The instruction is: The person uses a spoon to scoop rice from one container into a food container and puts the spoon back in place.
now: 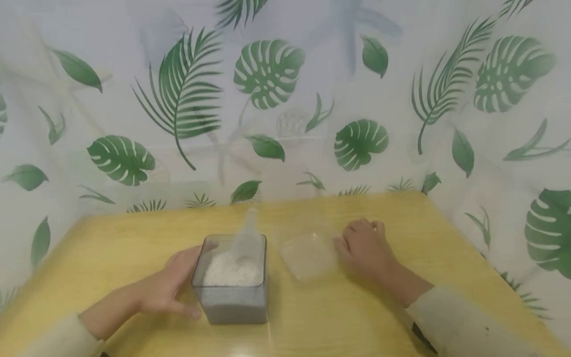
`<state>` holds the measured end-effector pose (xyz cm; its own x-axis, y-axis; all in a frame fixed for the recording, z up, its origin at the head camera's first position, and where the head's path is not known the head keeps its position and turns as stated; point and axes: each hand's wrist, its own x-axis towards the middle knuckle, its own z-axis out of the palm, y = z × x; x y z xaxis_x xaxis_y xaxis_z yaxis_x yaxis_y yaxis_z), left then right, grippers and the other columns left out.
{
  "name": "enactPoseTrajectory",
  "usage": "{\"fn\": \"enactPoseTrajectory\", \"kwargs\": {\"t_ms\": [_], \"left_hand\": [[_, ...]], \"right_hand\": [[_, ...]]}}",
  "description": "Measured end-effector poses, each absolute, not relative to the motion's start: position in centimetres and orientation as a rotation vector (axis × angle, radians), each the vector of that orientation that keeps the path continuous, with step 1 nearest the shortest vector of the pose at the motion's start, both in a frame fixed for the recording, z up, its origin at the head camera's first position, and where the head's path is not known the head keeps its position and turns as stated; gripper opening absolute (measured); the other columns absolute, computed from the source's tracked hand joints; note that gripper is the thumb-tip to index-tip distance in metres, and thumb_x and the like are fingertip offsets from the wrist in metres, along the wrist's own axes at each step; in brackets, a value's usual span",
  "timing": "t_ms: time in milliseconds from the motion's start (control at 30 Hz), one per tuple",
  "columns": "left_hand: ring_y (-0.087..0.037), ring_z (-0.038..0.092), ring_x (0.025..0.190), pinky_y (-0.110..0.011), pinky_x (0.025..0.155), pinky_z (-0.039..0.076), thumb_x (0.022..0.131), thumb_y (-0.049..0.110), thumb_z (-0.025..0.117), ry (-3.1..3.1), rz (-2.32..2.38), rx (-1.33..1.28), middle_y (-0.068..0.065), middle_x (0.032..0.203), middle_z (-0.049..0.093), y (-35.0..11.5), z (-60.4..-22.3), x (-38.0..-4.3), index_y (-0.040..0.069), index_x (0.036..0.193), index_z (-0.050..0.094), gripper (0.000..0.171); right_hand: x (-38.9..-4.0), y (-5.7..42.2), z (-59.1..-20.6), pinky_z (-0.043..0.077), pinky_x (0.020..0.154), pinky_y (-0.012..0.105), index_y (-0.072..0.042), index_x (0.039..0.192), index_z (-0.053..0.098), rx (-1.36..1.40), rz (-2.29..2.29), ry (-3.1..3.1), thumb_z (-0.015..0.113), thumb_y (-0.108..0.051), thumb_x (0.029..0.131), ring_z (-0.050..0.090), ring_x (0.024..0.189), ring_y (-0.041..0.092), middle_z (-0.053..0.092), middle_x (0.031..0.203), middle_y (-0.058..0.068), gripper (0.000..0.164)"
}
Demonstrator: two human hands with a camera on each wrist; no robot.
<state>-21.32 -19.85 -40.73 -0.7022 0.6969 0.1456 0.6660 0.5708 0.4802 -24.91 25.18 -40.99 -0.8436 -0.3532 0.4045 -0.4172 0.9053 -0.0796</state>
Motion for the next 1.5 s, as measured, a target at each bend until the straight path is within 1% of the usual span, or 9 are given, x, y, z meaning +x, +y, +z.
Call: {"fn": "enactPoseTrajectory", "kwargs": {"t_ms": [67, 167, 267, 433, 567, 800, 1100, 1300, 1500], "left_hand": [[-0.041, 0.019, 0.148, -0.068, 0.114, 0.009, 0.069, 0.062, 0.08, 2.723, 0.819, 1.177, -0.017, 0.163, 0.021, -19.6, -40.7, -21.0, 0.005, 0.159, 0.008, 0.129], [-0.039, 0.024, 0.146, -0.066, 0.113, 0.012, 0.063, 0.061, 0.084, 2.735, 0.86, 1.174, -0.018, 0.158, 0.029, -19.2, -40.6, -21.0, 0.001, 0.156, 0.015, 0.131], [-0.036, 0.029, 0.143, -0.064, 0.113, 0.014, 0.059, 0.057, 0.087, 2.742, 0.913, 1.178, -0.016, 0.153, 0.035, -18.4, -40.5, -21.3, 0.002, 0.153, 0.021, 0.127], [-0.026, 0.039, 0.133, -0.06, 0.112, 0.016, 0.058, 0.058, 0.089, 2.726, 0.982, 1.184, -0.006, 0.141, 0.046, -17.2, -40.6, -21.4, 0.008, 0.146, 0.032, 0.116], [-0.024, 0.042, 0.128, -0.056, 0.11, 0.016, 0.059, 0.059, 0.088, 2.764, 0.995, 1.151, -0.004, 0.136, 0.049, -16.9, -41.0, -20.8, 0.007, 0.142, 0.037, 0.111], [-0.02, 0.041, 0.132, -0.05, 0.113, 0.013, 0.057, 0.058, 0.087, 2.84, 0.96, 1.112, -0.003, 0.139, 0.049, -16.7, -41.3, -21.1, 0.009, 0.145, 0.035, 0.113], [-0.023, 0.038, 0.137, -0.051, 0.116, 0.015, 0.065, 0.065, 0.079, 2.914, 0.848, 1.042, -0.007, 0.146, 0.043, -16.6, -41.5, -22.6, 0.007, 0.152, 0.025, 0.117], [-0.026, 0.044, 0.131, -0.053, 0.114, 0.019, 0.063, 0.066, 0.077, 2.946, 0.771, 1.131, -0.013, 0.142, 0.047, -16.7, -41.4, -23.7, 0.001, 0.148, 0.03, 0.117], [-0.023, 0.043, 0.131, -0.051, 0.113, 0.018, 0.064, 0.066, 0.079, 2.952, 0.79, 1.084, -0.01, 0.139, 0.047, -16.7, -41.5, -23.5, 0.003, 0.147, 0.032, 0.114]], "right_hand": [[-24.6, 25.1, -41.1, 0.033, 0.091, 0.063, -0.022, 0.065, 0.049, 0.57, 0.246, -2.683, 0.051, -0.029, 0.102, 0.058, 0.106, 0.033, 0.069, 0.106, 0.01, 0.038], [-24.6, 24.9, -41.0, 0.032, 0.092, 0.062, -0.022, 0.066, 0.049, 0.582, 0.261, -2.7, 0.049, -0.03, 0.103, 0.056, 0.107, 0.033, 0.068, 0.107, 0.01, 0.038], [-24.9, 25.0, -40.7, 0.031, 0.093, 0.061, -0.022, 0.067, 0.05, 0.587, 0.274, -2.702, 0.049, -0.03, 0.104, 0.055, 0.109, 0.033, 0.067, 0.109, 0.01, 0.038], [-25.0, 25.4, -40.7, 0.031, 0.092, 0.06, -0.022, 0.066, 0.048, 0.622, 0.263, -2.668, 0.053, -0.033, 0.101, 0.057, 0.108, 0.032, 0.068, 0.107, 0.01, 0.037], [-24.6, 25.4, -41.1, 0.032, 0.089, 0.058, -0.023, 0.068, 0.048, 0.644, 0.272, -2.645, 0.056, -0.034, 0.099, 0.058, 0.104, 0.031, 0.067, 0.104, 0.007, 0.034], [-24.5, 25.3, -41.5, 0.033, 0.089, 0.059, -0.024, 0.068, 0.047, 0.661, 0.283, -2.616, 0.057, -0.032, 0.098, 0.059, 0.101, 0.029, 0.066, 0.099, 0.005, 0.033], [-24.8, 25.1, -41.4, 0.033, 0.09, 0.059, -0.024, 0.064, 0.046, 0.733, 0.278, -2.543, 0.062, -0.026, 0.094, 0.058, 0.096, 0.026, 0.064, 0.091, 0.003, 0.034], [-24.9, 25.0, -41.5, 0.032, 0.087, 0.057, -0.028, 0.06, 0.046, 0.866, 0.338, -2.435, 0.066, -0.017, 0.09, 0.057, 0.093, 0.023, 0.062, 0.088, 0.0, 0.037], [-25.0, 24.9, -41.8, 0.032, 0.084, 0.051, -0.03, 0.058, 0.043, 1.032, 0.455, -2.313, 0.067, -0.006, 0.085, 0.054, 0.089, 0.018, 0.059, 0.089, -0.003, 0.042]]}}
